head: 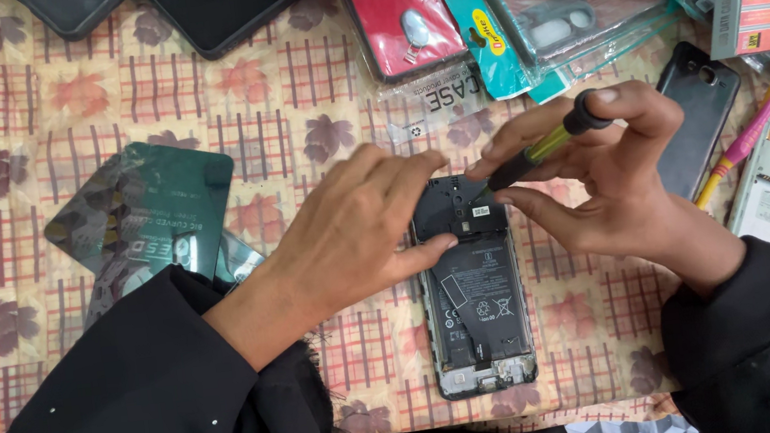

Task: The person disassembles a white smartphone using a screwdriver and a prying tool, then removes the back cover and internal components. They proceed to work on a black smartphone, removing its back cover and cleaning the internal components with a brush.

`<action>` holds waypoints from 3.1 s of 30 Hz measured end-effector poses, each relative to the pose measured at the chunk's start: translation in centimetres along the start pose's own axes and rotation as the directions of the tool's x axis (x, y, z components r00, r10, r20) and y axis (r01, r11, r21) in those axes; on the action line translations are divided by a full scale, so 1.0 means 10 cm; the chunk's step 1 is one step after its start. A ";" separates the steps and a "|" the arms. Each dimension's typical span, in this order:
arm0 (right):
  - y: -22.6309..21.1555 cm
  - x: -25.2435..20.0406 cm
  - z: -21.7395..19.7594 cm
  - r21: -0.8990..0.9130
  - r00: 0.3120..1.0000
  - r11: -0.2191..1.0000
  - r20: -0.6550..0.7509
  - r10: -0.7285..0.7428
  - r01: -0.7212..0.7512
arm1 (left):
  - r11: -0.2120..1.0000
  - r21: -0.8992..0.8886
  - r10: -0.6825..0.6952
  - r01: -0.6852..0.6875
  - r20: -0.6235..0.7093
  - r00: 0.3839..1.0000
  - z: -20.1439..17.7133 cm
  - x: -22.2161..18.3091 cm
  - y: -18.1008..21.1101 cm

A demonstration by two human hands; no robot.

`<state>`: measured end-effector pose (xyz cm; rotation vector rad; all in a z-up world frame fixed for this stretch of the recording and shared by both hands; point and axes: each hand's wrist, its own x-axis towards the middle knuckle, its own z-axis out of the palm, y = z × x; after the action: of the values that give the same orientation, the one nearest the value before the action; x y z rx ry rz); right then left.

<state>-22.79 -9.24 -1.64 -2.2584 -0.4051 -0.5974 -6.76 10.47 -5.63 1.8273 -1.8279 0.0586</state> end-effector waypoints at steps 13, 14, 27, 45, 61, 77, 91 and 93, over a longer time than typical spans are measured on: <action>0.13 -0.07 0.02 0.077 0.996 0.994 -0.061 -0.067 0.072 | 0.963 -0.151 -0.218 0.222 0.040 0.975 -0.04 0.01 0.07; 0.12 -0.06 0.03 0.052 0.994 0.996 -0.085 -0.068 0.073 | 0.961 -0.155 -0.226 0.230 0.042 0.973 -0.03 0.01 0.08; 0.12 -0.09 0.10 0.038 0.984 0.993 -0.143 -0.106 0.113 | 0.966 -0.139 -0.212 0.220 0.071 0.975 -0.11 0.05 0.12; 0.12 -0.20 0.14 0.154 0.996 0.988 -0.090 0.029 -0.015 | 0.987 -0.112 -0.107 0.115 0.080 0.991 -0.22 0.03 0.10; 0.17 -0.21 0.17 0.081 0.991 0.996 -0.129 -0.019 0.029 | 0.829 0.482 0.283 -0.284 0.076 0.956 -0.13 -0.06 0.17; -0.01 -0.26 -0.15 -0.001 0.948 1.000 -0.319 0.014 -0.015 | 0.829 0.517 0.240 -0.214 0.017 0.971 -0.15 -0.04 0.19; 0.03 -0.02 -0.07 -0.244 0.995 0.966 0.071 -0.071 0.086 | 0.984 0.172 0.052 -0.037 -0.082 0.995 -0.13 -0.03 0.03; 0.05 -0.03 -0.04 -0.298 0.991 0.945 0.065 -0.120 0.134 | 0.990 0.133 0.047 -0.036 -0.083 0.995 -0.12 -0.03 0.05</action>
<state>-22.95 -9.93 -1.89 -2.5562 -0.5146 -0.7153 -6.88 11.28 -4.58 1.8447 -1.8400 0.2750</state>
